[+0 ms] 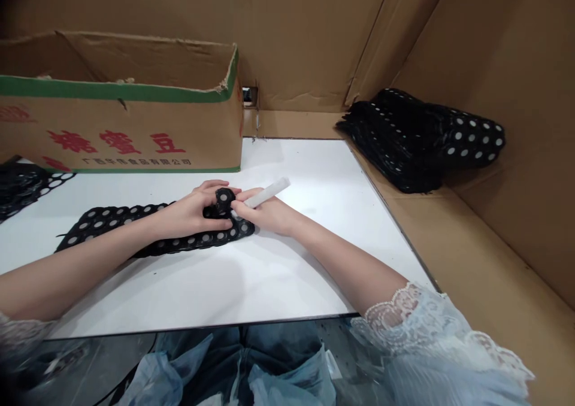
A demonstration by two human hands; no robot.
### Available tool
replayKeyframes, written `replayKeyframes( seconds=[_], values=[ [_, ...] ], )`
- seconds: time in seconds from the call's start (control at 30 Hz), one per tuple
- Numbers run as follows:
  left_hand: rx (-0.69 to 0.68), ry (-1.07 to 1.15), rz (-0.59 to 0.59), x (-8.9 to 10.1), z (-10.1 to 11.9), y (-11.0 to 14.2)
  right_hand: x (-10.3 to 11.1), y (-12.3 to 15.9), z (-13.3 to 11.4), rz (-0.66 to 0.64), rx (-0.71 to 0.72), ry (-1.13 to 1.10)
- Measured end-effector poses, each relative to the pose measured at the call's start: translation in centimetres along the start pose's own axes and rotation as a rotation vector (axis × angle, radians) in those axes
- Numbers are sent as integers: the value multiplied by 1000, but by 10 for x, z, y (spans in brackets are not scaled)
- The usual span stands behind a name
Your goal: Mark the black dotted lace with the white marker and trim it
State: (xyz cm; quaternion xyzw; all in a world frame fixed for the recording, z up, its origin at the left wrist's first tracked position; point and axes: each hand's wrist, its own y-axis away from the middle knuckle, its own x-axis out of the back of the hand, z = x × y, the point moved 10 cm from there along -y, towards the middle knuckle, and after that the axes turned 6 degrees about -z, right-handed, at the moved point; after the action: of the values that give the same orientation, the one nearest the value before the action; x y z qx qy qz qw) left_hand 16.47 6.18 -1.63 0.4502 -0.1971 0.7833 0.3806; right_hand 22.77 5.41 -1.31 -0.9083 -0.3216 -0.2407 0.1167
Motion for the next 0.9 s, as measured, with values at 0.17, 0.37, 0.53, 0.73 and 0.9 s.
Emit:
replayKeyframes(
  seconds=[0.17, 0.37, 0.53, 0.73, 0.9],
  values=[
    [27, 5, 0, 1, -1, -1, -1, 2, -4, -16, -2, 44],
    [129, 49, 5, 2, -13, 0, 1, 2, -6, -26, -5, 101],
    [152, 104, 4, 2, -16, 1, 1, 1, -8, -17, 33, 102],
    [180, 97, -6, -2, -19, 1, 2, 0, -8, 117, 49, 244],
    [140, 93, -7, -1, -16, 2, 0, -1, -7, 206, 103, 356]
  ],
)
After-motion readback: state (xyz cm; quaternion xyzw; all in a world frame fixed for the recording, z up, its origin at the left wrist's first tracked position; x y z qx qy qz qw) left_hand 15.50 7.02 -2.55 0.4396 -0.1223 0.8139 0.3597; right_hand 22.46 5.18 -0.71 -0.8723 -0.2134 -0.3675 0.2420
